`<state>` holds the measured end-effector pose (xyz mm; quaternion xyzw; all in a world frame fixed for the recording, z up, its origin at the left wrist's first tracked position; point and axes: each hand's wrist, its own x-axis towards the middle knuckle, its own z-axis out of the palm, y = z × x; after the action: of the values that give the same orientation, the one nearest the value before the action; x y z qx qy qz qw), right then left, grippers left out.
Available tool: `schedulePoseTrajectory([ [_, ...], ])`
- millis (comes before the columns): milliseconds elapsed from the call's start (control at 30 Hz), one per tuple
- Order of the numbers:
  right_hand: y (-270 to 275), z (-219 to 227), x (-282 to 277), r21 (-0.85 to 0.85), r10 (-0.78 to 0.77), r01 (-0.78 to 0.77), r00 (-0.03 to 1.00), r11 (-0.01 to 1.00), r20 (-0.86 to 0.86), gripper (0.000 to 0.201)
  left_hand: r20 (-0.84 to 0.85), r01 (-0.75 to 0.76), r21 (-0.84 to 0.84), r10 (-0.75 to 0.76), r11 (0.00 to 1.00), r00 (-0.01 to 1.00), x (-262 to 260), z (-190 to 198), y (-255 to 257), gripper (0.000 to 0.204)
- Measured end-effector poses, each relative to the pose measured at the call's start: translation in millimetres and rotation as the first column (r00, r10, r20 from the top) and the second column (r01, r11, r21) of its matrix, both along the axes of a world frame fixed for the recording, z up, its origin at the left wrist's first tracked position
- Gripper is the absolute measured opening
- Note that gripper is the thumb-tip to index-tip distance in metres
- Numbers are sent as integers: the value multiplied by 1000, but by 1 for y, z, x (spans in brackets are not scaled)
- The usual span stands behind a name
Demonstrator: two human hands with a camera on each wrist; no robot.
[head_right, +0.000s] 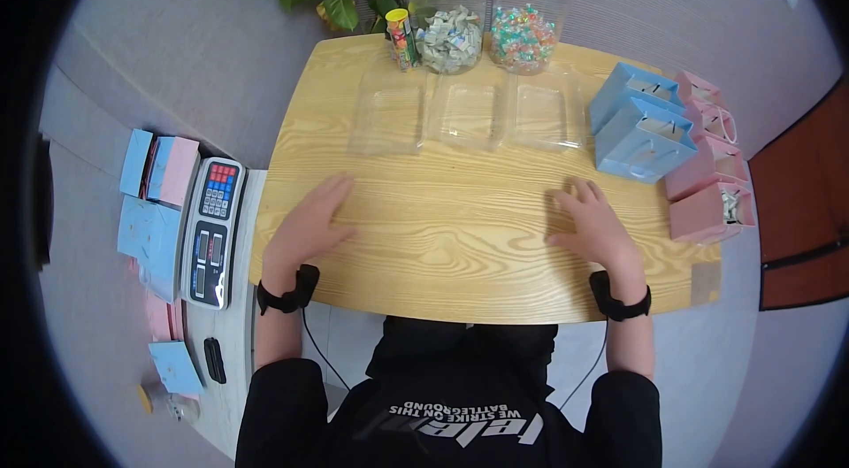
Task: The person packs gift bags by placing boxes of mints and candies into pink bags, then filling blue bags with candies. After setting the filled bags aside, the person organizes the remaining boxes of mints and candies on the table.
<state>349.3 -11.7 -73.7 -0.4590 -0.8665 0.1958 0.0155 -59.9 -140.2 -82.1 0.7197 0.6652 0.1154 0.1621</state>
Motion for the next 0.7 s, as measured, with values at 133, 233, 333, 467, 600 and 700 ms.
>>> schedulePoseTrajectory([
  [133, 0, -7, 21, -58, -127, 134, 987, 989, 103, 84, -81, -173, -37, 169, 984, 982, -28, -3, -7, 73],
  [233, 5, -9, 27, -80, -99, 105, 992, 991, 76, 91, -133, -198, -117, 182, 973, 974, -30, -6, -6, 72],
  [333, 6, -7, 23, -90, -102, 108, 992, 990, 71, 92, -197, -190, -109, 167, 976, 966, -28, -6, -5, 69],
  [467, 6, -7, 22, -88, -129, 133, 990, 987, 50, 92, -187, -206, -82, 188, 975, 964, -28, -10, -7, 66],
  [600, 4, -14, 28, -66, -118, 119, 993, 991, 22, 92, -94, -209, -83, 201, 974, 975, -26, -9, -14, 66],
  [700, 3, -17, 30, -50, -114, 114, 994, 992, 1, 92, -70, -197, -90, 191, 976, 979, -29, -11, -19, 65],
])
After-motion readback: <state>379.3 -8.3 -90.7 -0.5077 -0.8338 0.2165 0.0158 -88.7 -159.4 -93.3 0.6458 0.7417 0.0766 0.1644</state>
